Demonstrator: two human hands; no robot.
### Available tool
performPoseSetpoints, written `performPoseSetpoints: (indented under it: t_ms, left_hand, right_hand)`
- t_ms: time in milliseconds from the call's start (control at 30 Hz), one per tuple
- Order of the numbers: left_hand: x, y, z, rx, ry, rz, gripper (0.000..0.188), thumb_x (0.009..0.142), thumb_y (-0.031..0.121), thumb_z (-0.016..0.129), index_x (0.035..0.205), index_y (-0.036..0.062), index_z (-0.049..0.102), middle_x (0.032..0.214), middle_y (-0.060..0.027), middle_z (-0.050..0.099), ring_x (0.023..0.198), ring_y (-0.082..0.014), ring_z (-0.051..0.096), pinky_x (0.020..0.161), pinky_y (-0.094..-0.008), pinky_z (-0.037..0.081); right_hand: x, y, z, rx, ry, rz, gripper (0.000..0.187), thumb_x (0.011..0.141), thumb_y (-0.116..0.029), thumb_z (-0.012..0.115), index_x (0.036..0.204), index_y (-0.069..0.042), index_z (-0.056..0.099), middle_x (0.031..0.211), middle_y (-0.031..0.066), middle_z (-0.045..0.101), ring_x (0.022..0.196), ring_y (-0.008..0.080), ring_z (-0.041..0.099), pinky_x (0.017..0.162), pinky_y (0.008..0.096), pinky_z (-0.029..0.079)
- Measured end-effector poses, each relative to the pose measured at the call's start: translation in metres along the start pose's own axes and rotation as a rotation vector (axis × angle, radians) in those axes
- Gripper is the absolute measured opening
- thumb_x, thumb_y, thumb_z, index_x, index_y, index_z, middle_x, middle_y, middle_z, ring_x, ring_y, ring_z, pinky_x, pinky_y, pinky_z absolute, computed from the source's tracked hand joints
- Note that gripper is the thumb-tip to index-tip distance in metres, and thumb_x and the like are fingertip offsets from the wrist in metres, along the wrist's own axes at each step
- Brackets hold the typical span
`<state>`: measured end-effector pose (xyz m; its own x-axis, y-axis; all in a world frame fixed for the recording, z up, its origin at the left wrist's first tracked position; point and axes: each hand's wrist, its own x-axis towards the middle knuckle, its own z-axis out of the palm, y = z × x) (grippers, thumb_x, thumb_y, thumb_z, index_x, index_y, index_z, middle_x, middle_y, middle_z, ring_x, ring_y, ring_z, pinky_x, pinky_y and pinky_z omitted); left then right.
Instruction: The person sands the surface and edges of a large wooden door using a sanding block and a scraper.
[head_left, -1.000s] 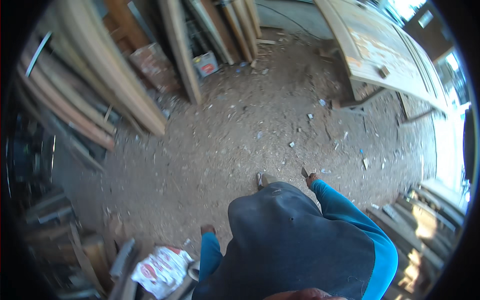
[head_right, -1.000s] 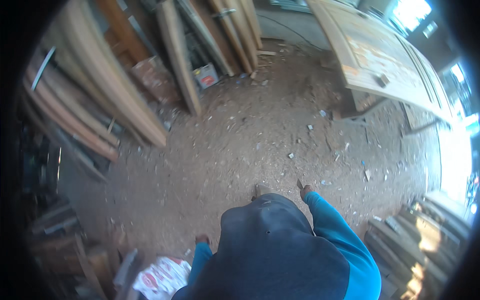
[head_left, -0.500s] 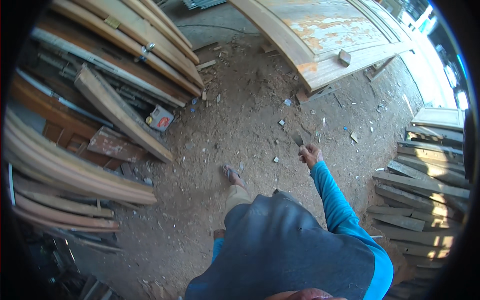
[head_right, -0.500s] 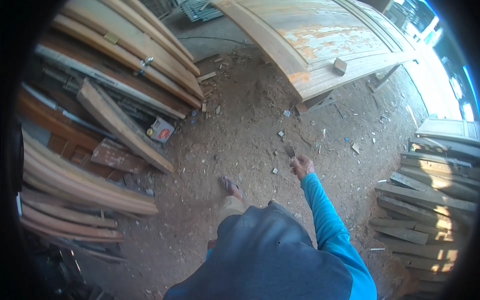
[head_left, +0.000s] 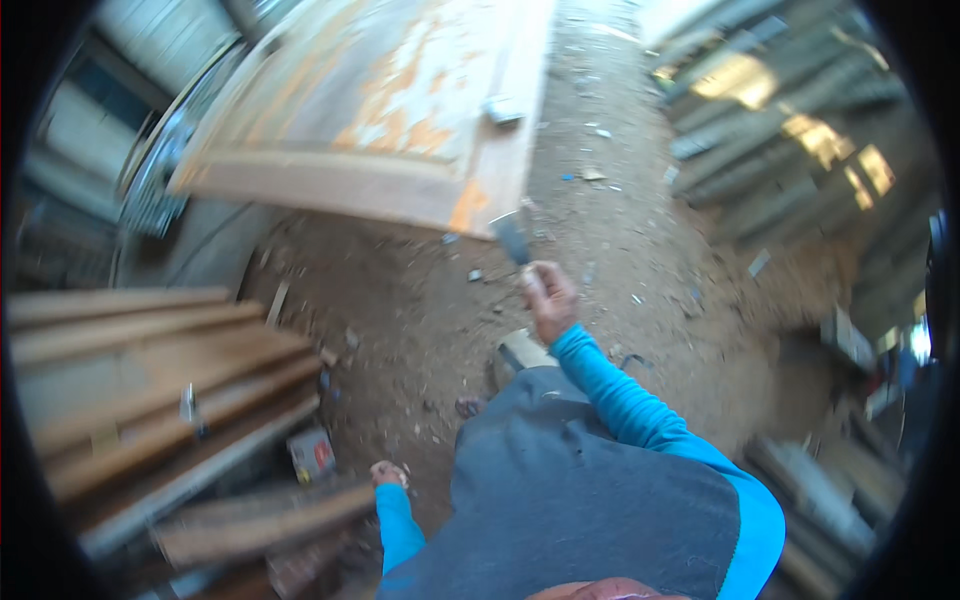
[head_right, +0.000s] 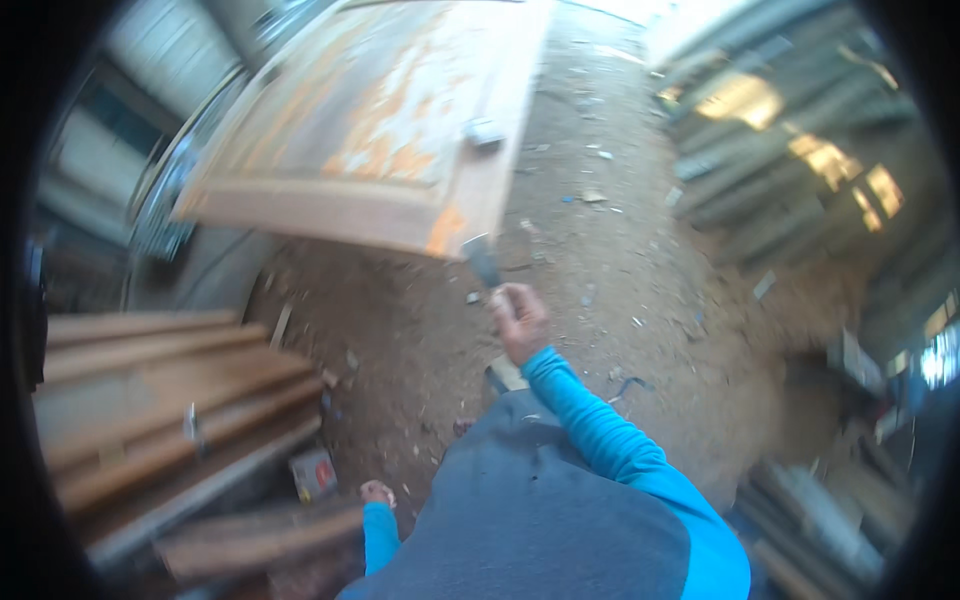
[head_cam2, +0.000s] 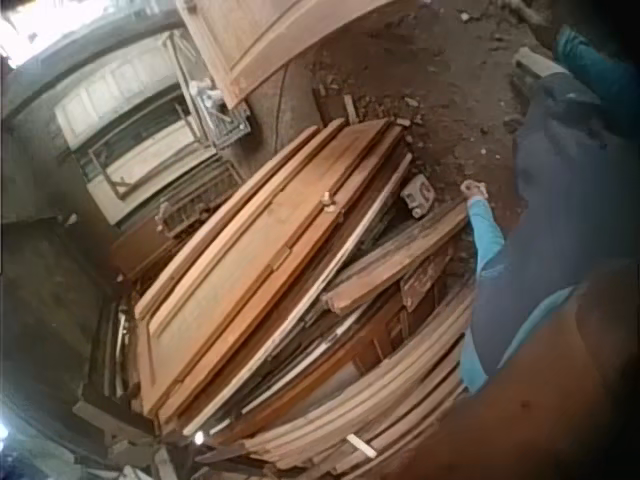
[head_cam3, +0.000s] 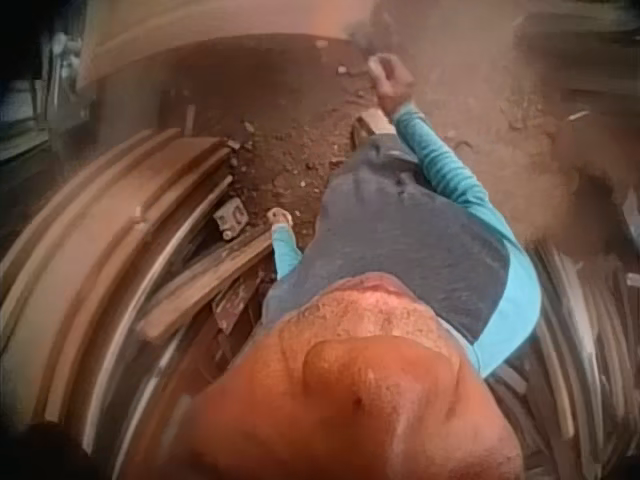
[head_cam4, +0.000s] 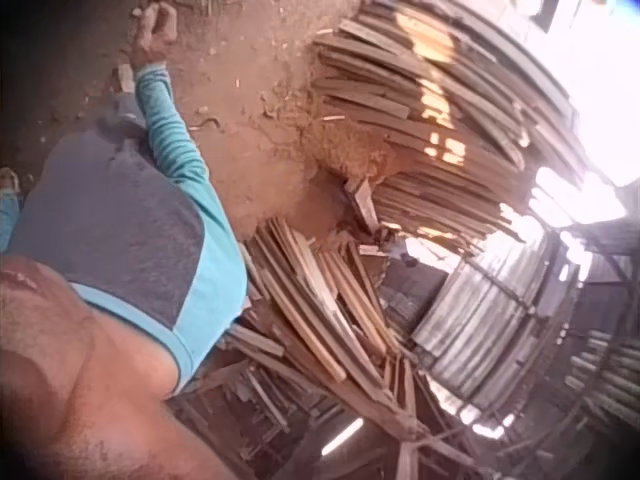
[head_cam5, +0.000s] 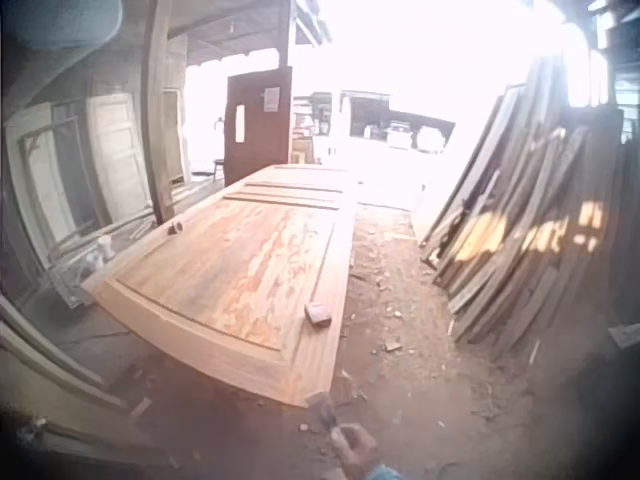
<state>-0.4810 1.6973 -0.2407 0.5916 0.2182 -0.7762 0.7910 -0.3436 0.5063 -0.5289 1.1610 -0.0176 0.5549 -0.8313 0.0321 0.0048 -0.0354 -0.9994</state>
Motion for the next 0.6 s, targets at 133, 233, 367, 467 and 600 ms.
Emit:
performPoseSetpoints:
  t_ms: [133,233,367,467,600]
  left_hand:
    - [0.101,0.102,0.021,0.021,-0.115,0.137,0.011,0.096,0.013,0.055,0.105,0.0182,0.054,0.069,-0.0081,0.057,0.053,-0.0226,0.056,0.042,-0.0405,0.046]
    - [0.133,0.192,0.069,0.140,-0.294,0.283,0.006,0.093,0.015,0.056,0.098,0.0172,0.058,0.076,-0.0098,0.061,0.068,-0.0233,0.061,0.054,-0.0397,0.049]
    - [0.150,0.261,0.114,0.597,-0.416,0.371,0.013,0.095,0.021,0.054,0.106,0.0167,0.059,0.088,-0.0104,0.061,0.081,-0.0245,0.059,0.066,-0.0425,0.046]
    - [0.172,0.300,0.147,0.972,-0.517,0.463,0.019,0.096,0.025,0.052,0.112,0.0163,0.060,0.097,-0.0108,0.062,0.090,-0.0253,0.057,0.074,-0.0447,0.045]
    - [0.207,0.365,0.183,1.307,-0.556,0.619,0.028,0.098,0.031,0.049,0.120,0.0158,0.060,0.109,-0.0114,0.062,0.103,-0.0265,0.055,0.086,-0.0476,0.042]
  right_hand:
    - [0.018,-0.005,0.002,-0.013,0.024,0.292,0.022,0.104,-0.021,0.061,0.116,-0.002,0.062,0.091,0.0056,0.070,0.069,0.0091,0.062,0.061,0.0270,0.051]
    - [0.017,-0.014,0.009,-0.119,0.122,0.080,0.025,0.105,-0.024,0.061,0.115,-0.001,0.063,0.090,0.0050,0.069,0.071,0.0100,0.064,0.064,0.0280,0.053]
    - [0.043,-0.034,0.023,0.070,0.067,0.381,0.027,0.105,-0.025,0.060,0.112,0.000,0.063,0.089,0.0058,0.070,0.069,0.0111,0.064,0.063,0.0310,0.054]
    - [0.031,-0.031,0.038,0.051,0.122,0.519,0.027,0.105,-0.027,0.059,0.111,-0.001,0.063,0.087,0.0062,0.070,0.064,0.0117,0.062,0.060,0.0324,0.053]
    - [0.028,-0.043,0.061,-0.039,0.234,0.539,0.030,0.104,-0.032,0.059,0.107,-0.002,0.063,0.080,0.0032,0.066,0.057,0.0112,0.058,0.054,0.0311,0.049]
